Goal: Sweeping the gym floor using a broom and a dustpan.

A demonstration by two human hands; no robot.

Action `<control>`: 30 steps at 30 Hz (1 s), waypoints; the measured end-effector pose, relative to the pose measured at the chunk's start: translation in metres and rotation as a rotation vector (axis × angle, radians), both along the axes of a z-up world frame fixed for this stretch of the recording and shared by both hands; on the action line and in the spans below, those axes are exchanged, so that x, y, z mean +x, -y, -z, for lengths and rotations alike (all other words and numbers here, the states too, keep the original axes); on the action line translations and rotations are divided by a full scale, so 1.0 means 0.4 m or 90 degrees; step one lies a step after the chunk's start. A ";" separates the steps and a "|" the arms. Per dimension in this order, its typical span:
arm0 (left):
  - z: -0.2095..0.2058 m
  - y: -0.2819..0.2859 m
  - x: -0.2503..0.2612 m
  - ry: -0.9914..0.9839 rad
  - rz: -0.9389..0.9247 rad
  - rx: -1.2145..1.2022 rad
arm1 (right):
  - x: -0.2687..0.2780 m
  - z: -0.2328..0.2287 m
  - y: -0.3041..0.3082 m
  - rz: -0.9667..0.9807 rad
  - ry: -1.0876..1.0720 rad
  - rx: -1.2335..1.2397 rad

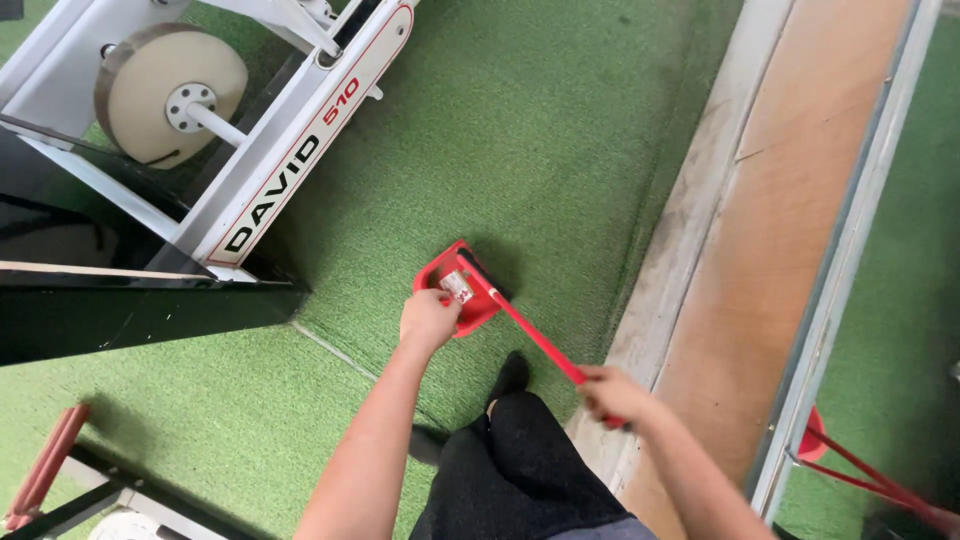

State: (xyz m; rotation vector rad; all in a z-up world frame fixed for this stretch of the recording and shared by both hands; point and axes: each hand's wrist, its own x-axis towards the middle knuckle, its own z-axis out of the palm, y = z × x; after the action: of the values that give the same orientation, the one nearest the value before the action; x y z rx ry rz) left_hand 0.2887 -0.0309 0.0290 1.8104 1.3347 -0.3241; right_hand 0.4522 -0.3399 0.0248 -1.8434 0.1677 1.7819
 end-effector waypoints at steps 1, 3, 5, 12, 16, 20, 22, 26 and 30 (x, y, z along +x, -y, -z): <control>0.010 -0.007 -0.001 0.001 0.001 0.002 | 0.063 0.000 0.028 0.001 0.001 0.002; 0.029 -0.022 0.004 0.011 0.059 0.087 | 0.195 -0.002 0.084 0.110 -0.093 0.034; 0.026 -0.046 0.011 0.029 0.051 0.088 | 0.288 -0.051 0.100 0.130 -0.073 0.047; 0.041 -0.059 0.087 0.020 0.023 0.064 | 0.474 -0.044 -0.026 0.046 0.275 -0.019; 0.105 -0.029 0.129 -0.018 0.026 0.067 | 0.521 0.261 -0.027 0.090 0.304 0.044; 0.054 -0.012 0.173 -0.063 -0.006 0.042 | 0.343 0.342 -0.054 -0.092 0.332 0.006; 0.065 -0.011 0.174 -0.071 0.002 0.049 | 0.193 0.377 -0.035 -0.241 0.380 -0.043; 0.077 -0.001 0.182 -0.068 0.037 0.061 | 0.030 0.335 0.021 -0.293 0.443 0.126; 0.059 0.024 0.205 -0.083 0.045 0.052 | 0.138 0.061 0.013 -0.022 0.079 0.059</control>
State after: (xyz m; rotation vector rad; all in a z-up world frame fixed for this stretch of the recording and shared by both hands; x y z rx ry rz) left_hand 0.3705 -0.0403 0.0056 1.9360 1.3926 -0.4383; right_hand 0.5074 -0.3451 0.0004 -1.8933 0.0049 1.6635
